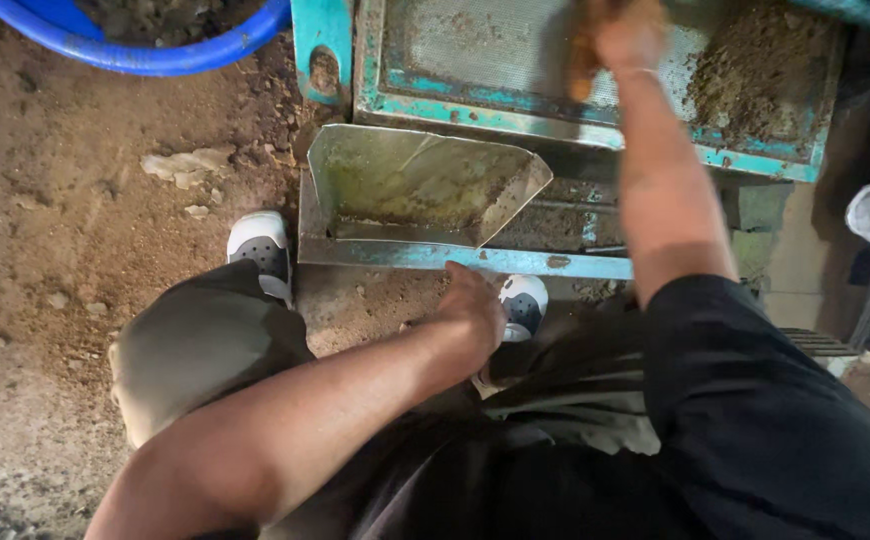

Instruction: The person sits on the ground in front of a processing machine and uses a wooden scraper to push caked residue off the machine's mesh screen into a metal tray below. They periodically reposition the tray and continue scraping the screen surface.

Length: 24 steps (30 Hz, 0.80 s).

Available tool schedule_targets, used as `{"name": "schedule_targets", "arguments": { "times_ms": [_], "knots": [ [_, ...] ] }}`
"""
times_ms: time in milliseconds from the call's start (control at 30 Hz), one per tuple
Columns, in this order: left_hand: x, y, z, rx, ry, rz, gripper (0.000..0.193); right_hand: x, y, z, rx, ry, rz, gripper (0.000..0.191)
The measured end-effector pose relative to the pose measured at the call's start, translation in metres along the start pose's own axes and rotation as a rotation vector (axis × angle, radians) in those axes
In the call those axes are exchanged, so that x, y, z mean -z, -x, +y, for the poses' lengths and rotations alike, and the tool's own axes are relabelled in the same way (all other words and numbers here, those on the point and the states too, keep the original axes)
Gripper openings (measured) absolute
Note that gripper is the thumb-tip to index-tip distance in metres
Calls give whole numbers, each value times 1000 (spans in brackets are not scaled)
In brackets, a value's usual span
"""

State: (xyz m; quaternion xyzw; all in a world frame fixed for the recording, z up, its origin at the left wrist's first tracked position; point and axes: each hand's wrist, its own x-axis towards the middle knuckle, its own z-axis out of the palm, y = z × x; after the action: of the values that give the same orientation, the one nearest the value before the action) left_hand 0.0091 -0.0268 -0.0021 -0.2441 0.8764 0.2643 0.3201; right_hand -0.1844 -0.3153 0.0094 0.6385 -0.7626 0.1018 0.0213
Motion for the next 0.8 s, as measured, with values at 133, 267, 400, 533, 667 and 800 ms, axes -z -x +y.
{"name": "schedule_targets", "arguments": {
  "times_ms": [133,267,400,533,667,800],
  "knots": [
    [-22,2,-7,101,56,215,74,18,-1,73,-164,102,45,73],
    [-48,-3,-12,31,-7,176,79,23,-12,110,-369,364,-146,78],
    [-56,-18,-11,98,-15,153,65,22,-15,101,-7,678,-67,91],
    [-50,-23,0,95,-78,71,62,37,25,87,138,615,-318,85],
    [-52,-13,5,101,-113,15,59,66,127,65,255,452,-364,73],
    [-53,-6,17,102,-140,5,53,102,204,41,255,371,-495,81]
  ]
}}
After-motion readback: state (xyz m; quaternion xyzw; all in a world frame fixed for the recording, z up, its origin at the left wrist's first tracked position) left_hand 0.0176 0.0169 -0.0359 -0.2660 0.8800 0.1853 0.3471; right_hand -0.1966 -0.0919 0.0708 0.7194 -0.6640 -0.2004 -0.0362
